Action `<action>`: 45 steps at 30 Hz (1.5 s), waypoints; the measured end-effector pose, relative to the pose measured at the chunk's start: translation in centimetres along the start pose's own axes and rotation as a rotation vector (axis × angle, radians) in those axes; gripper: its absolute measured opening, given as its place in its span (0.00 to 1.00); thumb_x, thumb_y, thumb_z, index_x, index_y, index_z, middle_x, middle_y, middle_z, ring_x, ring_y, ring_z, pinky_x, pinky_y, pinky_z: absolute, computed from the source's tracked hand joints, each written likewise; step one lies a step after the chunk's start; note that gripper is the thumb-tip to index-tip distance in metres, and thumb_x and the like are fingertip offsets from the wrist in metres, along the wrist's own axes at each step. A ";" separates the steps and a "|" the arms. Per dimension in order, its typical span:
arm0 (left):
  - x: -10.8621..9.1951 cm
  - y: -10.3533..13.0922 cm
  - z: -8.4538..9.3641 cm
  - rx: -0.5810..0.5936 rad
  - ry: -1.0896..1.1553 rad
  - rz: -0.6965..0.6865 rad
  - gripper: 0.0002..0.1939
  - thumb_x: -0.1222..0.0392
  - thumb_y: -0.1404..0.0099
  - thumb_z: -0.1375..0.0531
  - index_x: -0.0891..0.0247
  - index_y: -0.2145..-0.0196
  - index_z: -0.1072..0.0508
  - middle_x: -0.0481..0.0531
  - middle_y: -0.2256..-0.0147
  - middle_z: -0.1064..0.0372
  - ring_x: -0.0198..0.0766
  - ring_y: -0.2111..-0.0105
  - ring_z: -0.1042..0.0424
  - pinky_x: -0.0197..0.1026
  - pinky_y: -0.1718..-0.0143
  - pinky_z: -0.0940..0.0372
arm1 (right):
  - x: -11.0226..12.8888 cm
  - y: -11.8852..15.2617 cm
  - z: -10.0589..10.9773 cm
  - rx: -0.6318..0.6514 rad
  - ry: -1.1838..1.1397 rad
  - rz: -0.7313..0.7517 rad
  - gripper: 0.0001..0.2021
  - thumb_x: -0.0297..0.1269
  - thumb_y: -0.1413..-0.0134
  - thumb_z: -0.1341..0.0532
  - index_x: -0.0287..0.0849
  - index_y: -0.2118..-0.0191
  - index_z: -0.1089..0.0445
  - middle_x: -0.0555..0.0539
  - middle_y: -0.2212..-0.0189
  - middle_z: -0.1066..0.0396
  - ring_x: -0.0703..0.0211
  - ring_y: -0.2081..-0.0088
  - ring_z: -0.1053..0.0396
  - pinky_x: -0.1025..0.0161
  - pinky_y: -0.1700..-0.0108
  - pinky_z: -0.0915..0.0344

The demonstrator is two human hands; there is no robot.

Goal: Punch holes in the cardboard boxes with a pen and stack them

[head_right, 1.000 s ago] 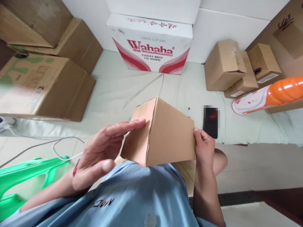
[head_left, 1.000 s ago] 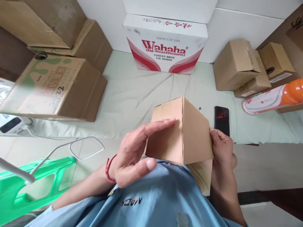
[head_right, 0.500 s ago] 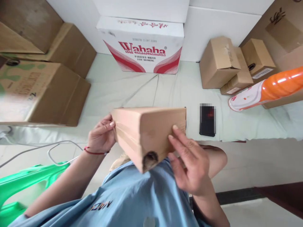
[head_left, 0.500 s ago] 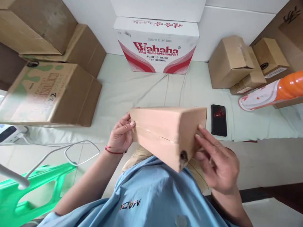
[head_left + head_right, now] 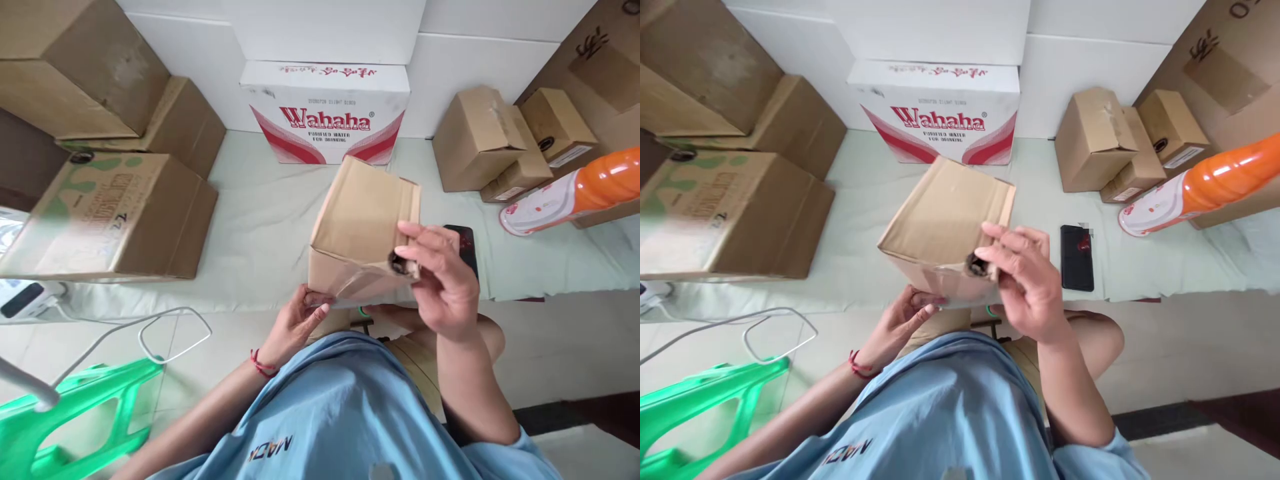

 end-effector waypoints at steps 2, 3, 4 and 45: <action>-0.2 -0.1 0.3 0.006 -0.107 -0.027 0.27 0.36 0.28 0.35 0.61 0.45 0.29 0.62 0.45 0.21 0.49 0.43 0.22 0.48 0.42 0.25 | -2.1 -0.5 -0.2 -0.052 -0.198 -0.063 0.14 0.31 0.32 0.38 0.55 0.49 0.20 0.48 0.36 0.23 0.45 0.37 0.24 0.40 0.35 0.28; -0.3 -0.2 0.2 0.019 -0.167 -0.032 0.27 0.37 0.27 0.36 0.60 0.45 0.30 0.63 0.43 0.22 0.49 0.43 0.21 0.47 0.44 0.24 | -2.9 -0.8 -0.4 -0.068 -0.272 -0.088 0.12 0.33 0.32 0.37 0.55 0.51 0.20 0.49 0.36 0.23 0.44 0.35 0.25 0.41 0.35 0.27; -0.5 -0.3 0.1 0.038 -0.237 -0.031 0.24 0.38 0.26 0.37 0.60 0.46 0.30 0.63 0.43 0.22 0.48 0.46 0.19 0.46 0.48 0.22 | -3.3 -1.1 -0.6 -0.067 -0.320 -0.106 0.10 0.34 0.32 0.36 0.55 0.52 0.20 0.50 0.36 0.24 0.44 0.35 0.26 0.41 0.35 0.27; -13.2 -3.5 -6.6 -0.456 -1.077 -1.300 0.08 0.68 0.29 0.35 0.61 0.54 0.20 0.50 0.55 0.16 0.40 0.58 0.26 0.46 0.61 0.38 | 0.3 -0.8 2.9 -0.271 -0.422 -0.669 0.08 0.39 0.41 0.28 0.43 0.58 0.21 0.51 0.74 0.27 0.66 0.77 0.34 0.68 0.76 0.40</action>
Point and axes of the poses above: each hand's wrist, its own y-axis away from the middle knuckle, its own z-axis out of the back of the hand, x = y × z, the point moved 1 cm from there along -y, towards the middle knuckle
